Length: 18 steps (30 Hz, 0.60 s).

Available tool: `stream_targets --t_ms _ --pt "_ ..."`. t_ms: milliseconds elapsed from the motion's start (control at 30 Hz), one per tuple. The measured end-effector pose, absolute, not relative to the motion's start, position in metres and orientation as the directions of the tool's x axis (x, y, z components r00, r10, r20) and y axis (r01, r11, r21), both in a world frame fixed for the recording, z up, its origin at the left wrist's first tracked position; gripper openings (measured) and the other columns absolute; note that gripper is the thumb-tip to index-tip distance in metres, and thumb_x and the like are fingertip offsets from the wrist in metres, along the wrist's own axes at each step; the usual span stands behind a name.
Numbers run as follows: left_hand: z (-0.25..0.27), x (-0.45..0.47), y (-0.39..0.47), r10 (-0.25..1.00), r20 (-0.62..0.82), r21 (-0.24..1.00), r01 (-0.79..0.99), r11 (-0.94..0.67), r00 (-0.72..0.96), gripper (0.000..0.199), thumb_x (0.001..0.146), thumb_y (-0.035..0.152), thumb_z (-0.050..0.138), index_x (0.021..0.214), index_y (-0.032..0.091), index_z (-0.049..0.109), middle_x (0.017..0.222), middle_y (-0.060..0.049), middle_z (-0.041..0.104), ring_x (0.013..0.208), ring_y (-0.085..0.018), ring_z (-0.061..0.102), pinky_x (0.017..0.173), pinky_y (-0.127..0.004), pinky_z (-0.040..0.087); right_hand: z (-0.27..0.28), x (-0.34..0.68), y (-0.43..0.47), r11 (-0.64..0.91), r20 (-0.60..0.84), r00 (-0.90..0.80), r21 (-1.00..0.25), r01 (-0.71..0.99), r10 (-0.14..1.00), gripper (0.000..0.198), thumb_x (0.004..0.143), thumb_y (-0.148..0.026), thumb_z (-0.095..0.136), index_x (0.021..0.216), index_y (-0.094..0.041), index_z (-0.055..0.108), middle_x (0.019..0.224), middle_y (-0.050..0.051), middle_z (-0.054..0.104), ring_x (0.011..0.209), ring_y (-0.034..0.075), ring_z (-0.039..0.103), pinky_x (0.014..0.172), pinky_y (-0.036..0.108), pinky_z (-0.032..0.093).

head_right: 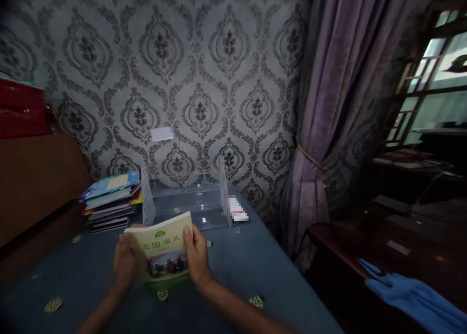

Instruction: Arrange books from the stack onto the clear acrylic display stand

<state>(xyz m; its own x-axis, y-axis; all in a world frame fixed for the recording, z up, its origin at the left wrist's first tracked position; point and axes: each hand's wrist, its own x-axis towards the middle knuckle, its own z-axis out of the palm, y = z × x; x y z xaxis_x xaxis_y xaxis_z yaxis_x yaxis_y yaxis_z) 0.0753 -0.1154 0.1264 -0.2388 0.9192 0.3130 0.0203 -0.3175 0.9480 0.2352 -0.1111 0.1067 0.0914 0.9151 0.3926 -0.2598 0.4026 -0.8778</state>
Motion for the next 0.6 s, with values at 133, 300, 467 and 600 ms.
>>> stream_targets --t_ms 133,300,467,600 --pt "0.130 0.077 -0.105 0.897 0.343 0.929 -0.042 -0.368 -0.279 0.078 0.068 0.094 0.052 0.071 0.018 0.066 0.059 -0.003 0.062 0.051 -0.016 0.053 0.045 -0.025 0.042 0.106 0.223 -0.094 0.464 0.439 0.158 -0.863 -0.200 0.885 0.054 0.089 -0.072 0.051 0.073 -0.021 0.051 0.066 -0.004 0.045 0.063 0.013 0.040 0.056 0.024 0.038" --pt "0.118 0.073 -0.100 0.937 0.211 0.949 -0.173 -0.265 -0.277 0.085 0.057 0.098 0.056 0.075 0.016 0.067 0.062 -0.003 0.064 0.053 -0.017 0.058 0.048 -0.026 0.047 0.105 0.222 -0.086 0.500 0.481 0.151 -0.855 -0.137 0.864 0.053 0.093 -0.071 0.046 0.076 -0.022 0.051 0.069 -0.003 0.048 0.067 0.015 0.044 0.061 0.025 0.041" --pt "0.097 0.051 -0.108 0.970 0.145 0.989 -0.013 -0.150 -0.195 0.072 0.061 0.086 0.069 0.079 0.017 0.074 0.078 -0.009 0.075 0.079 -0.028 0.070 0.071 -0.035 0.059 0.097 0.244 -0.100 0.483 0.486 0.087 -0.874 0.057 0.869 0.047 0.098 -0.063 0.042 0.101 -0.021 0.062 0.089 0.004 0.065 0.086 0.020 0.061 0.081 0.030 0.051" --pt "0.107 0.032 -0.122 0.960 0.146 0.973 0.140 -0.183 0.239 0.049 0.079 0.066 0.071 0.095 0.021 0.080 0.100 -0.008 0.079 0.098 -0.030 0.071 0.096 -0.041 0.057 0.089 0.264 -0.114 0.512 0.520 -0.046 -0.815 0.270 0.853 0.042 0.101 -0.055 0.042 0.117 -0.021 0.062 0.091 0.005 0.071 0.084 0.021 0.066 0.081 0.031 0.054"
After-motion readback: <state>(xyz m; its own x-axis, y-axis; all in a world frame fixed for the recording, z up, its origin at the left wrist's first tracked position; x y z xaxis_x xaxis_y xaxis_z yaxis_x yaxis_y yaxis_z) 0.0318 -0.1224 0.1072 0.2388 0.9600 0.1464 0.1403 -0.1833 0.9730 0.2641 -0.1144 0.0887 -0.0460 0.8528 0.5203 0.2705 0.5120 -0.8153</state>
